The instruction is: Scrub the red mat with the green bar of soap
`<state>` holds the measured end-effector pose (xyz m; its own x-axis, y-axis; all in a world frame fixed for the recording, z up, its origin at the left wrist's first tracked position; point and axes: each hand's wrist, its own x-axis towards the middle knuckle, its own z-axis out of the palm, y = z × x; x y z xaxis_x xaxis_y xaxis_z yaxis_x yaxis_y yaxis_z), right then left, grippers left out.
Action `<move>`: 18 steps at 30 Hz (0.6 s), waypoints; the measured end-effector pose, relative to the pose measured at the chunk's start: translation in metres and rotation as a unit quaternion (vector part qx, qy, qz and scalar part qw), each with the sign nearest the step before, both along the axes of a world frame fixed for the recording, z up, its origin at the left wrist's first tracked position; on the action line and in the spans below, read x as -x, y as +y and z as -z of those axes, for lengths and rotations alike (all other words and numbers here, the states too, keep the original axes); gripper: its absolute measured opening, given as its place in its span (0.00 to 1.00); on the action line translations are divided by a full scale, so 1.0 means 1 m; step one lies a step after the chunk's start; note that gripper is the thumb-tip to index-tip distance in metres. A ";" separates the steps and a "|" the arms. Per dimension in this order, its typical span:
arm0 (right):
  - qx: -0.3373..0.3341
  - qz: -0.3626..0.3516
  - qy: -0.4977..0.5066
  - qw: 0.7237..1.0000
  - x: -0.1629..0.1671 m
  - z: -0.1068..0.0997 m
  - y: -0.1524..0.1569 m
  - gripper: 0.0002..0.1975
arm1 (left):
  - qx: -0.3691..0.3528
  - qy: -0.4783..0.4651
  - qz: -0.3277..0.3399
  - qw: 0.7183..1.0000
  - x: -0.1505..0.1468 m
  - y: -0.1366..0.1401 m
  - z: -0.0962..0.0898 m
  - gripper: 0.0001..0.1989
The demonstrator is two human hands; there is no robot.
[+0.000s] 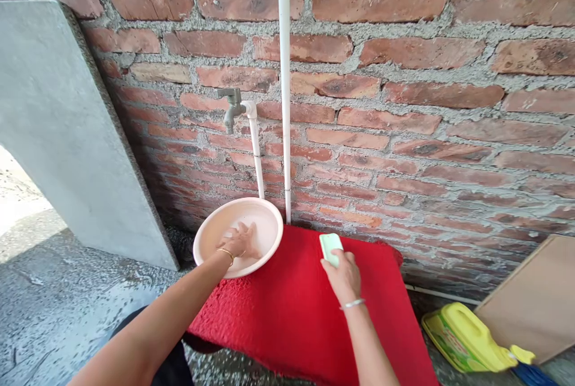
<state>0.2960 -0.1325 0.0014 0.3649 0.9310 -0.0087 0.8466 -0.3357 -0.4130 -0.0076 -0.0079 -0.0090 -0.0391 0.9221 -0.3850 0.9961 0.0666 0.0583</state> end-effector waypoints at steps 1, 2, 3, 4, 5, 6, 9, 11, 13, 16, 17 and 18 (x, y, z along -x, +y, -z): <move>-0.003 -0.024 0.003 1.000 0.018 -0.001 0.017 0.19 | 0.005 0.005 0.001 1.000 0.001 0.000 0.000 0.60; -0.004 -0.045 0.005 0.999 0.033 0.000 0.032 0.19 | 0.010 0.012 0.001 1.000 0.001 0.000 -0.001 0.60; -0.005 -0.062 0.008 0.998 0.047 0.002 0.045 0.18 | 0.014 0.019 0.002 1.000 0.001 0.000 -0.001 0.61; -0.004 -0.076 0.011 0.997 0.057 0.005 0.057 0.18 | 0.016 0.025 0.005 1.000 0.002 0.000 -0.002 0.61; -0.001 -0.090 0.013 0.996 0.066 0.008 0.066 0.18 | 0.016 0.029 0.007 0.999 0.002 0.000 -0.002 0.61; 0.002 -0.104 0.014 0.995 0.072 0.012 0.073 0.18 | 0.015 0.031 0.009 0.999 0.003 0.000 -0.002 0.60; 0.016 -0.130 0.017 0.991 0.072 0.020 0.085 0.19 | 0.014 0.036 0.012 0.999 0.005 0.001 0.000 0.60; 0.026 -0.124 0.011 0.992 0.058 0.022 0.085 0.19 | 0.008 0.040 0.014 0.999 0.005 0.001 0.001 0.59; 0.037 -0.096 -0.002 0.995 0.033 0.020 0.082 0.19 | 0.004 0.042 0.016 0.999 0.005 0.001 0.001 0.59; 0.057 -0.028 -0.023 0.998 -0.022 0.014 0.070 0.20 | 0.005 0.044 0.012 0.999 0.005 0.001 0.000 0.60; 0.063 -0.003 -0.030 0.998 -0.042 0.011 0.064 0.21 | 0.007 0.043 0.011 0.999 0.004 0.000 0.000 0.60; 0.067 0.022 -0.037 0.997 -0.063 0.009 0.057 0.22 | 0.005 0.041 0.010 0.999 0.004 0.000 0.000 0.60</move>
